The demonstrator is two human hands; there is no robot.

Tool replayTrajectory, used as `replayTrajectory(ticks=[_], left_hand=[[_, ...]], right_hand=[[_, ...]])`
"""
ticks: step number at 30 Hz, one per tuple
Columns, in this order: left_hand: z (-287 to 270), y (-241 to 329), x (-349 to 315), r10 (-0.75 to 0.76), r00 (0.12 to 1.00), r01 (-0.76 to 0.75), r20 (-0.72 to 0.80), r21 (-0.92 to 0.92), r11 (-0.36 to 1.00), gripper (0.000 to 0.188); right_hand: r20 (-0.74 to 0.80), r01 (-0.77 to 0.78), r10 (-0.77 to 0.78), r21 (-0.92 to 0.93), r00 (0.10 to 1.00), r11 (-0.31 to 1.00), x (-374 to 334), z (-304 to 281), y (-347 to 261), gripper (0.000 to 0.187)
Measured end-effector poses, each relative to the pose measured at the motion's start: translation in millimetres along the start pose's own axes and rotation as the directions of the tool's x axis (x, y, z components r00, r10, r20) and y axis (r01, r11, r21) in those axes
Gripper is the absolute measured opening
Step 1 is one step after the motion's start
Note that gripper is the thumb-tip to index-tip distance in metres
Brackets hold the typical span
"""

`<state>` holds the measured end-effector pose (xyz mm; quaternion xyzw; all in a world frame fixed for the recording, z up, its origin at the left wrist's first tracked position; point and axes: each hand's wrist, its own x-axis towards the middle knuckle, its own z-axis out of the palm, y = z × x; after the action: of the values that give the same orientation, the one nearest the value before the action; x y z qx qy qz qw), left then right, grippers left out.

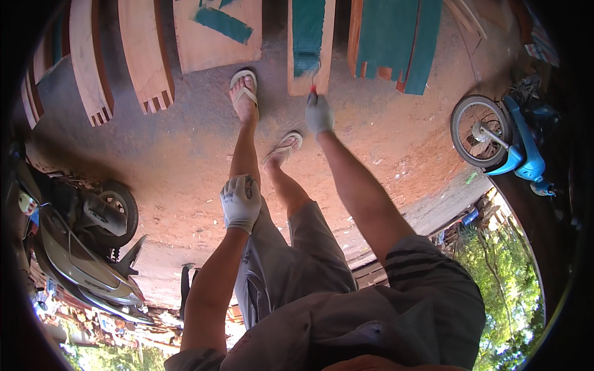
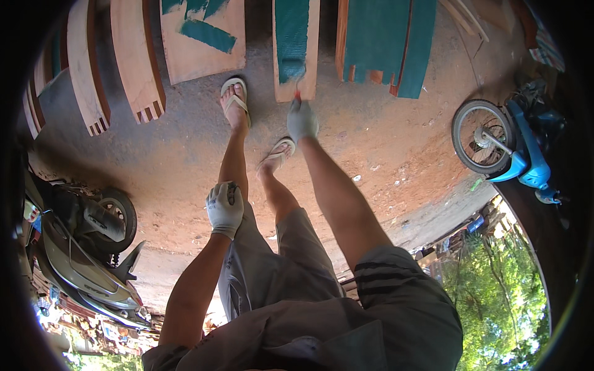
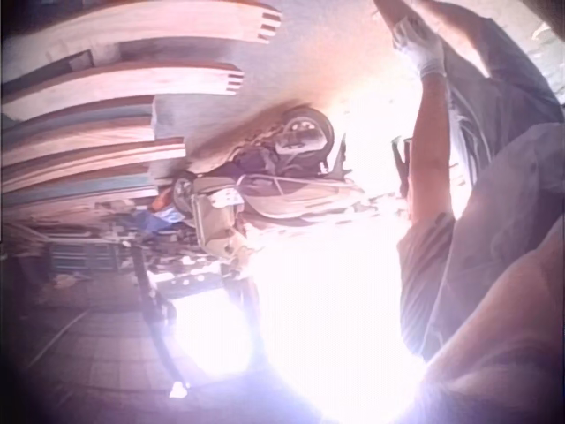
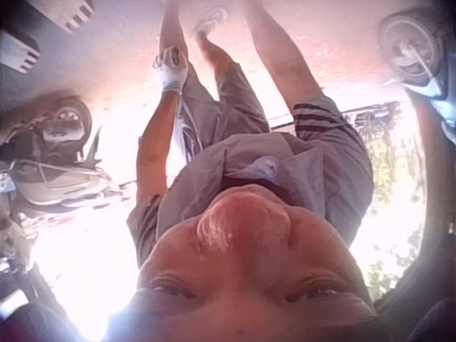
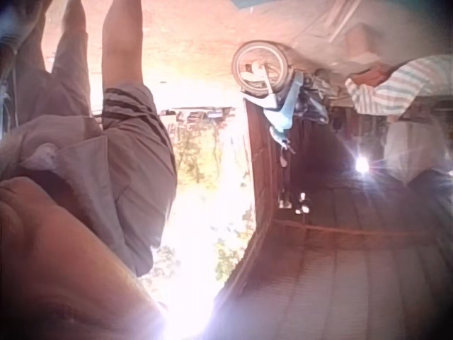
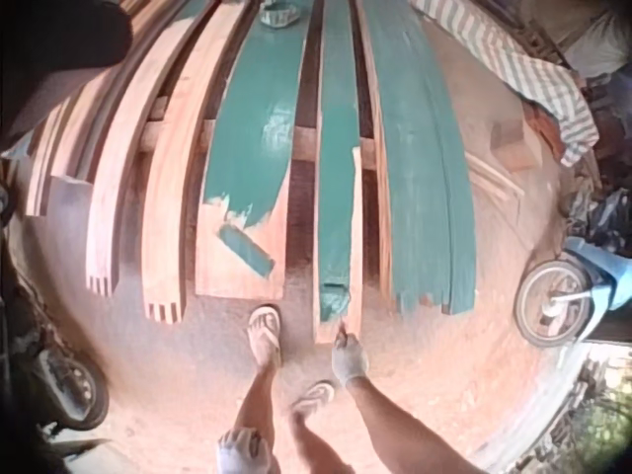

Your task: The person paints long wooden planks with green paint using a small roller. They repeatedly dip the roller into a paint can and apply paint along the length of each plank, moving between planks and occasionally stepping on them.

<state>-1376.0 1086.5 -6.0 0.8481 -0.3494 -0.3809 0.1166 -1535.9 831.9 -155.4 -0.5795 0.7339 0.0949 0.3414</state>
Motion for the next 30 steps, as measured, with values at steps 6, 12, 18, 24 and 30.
replayTrajectory(ticks=[6, 12, 18, 24, 30], left_hand=[[7, 2, -2, 0.038, 0.999, -0.037, -0.019, 0.028, 0.999, 0.018], [-2, 16, 10, 0.062, 0.998, -0.062, 0.009, 0.007, 0.998, 0.018], [-10, 14, 32, 0.079, 0.996, -0.082, 0.047, 0.062, 0.995, 0.02], [-15, 11, 30, 0.034, 0.998, -0.037, 0.05, 0.074, 0.997, 0.019], [-12, 22, 30, 0.089, 0.995, -0.093, 0.04, 0.118, 0.989, 0.021]], right_hand=[[0.107, -0.116, 0.119, -0.031, 0.987, 0.993, -89, 16, 87, 0.046], [-0.095, 0.208, -0.203, 0.039, 0.975, 0.977, -15, -30, 42, 0.044], [-0.312, 0.264, -0.233, 0.062, 0.921, 0.963, 180, -78, -104, 0.052], [-0.035, 0.022, -0.02, 0.066, 0.999, 0.998, 148, -61, -93, 0.061], [0.127, -0.161, 0.159, 0.003, 0.979, 0.987, -6, -13, 61, 0.056]])
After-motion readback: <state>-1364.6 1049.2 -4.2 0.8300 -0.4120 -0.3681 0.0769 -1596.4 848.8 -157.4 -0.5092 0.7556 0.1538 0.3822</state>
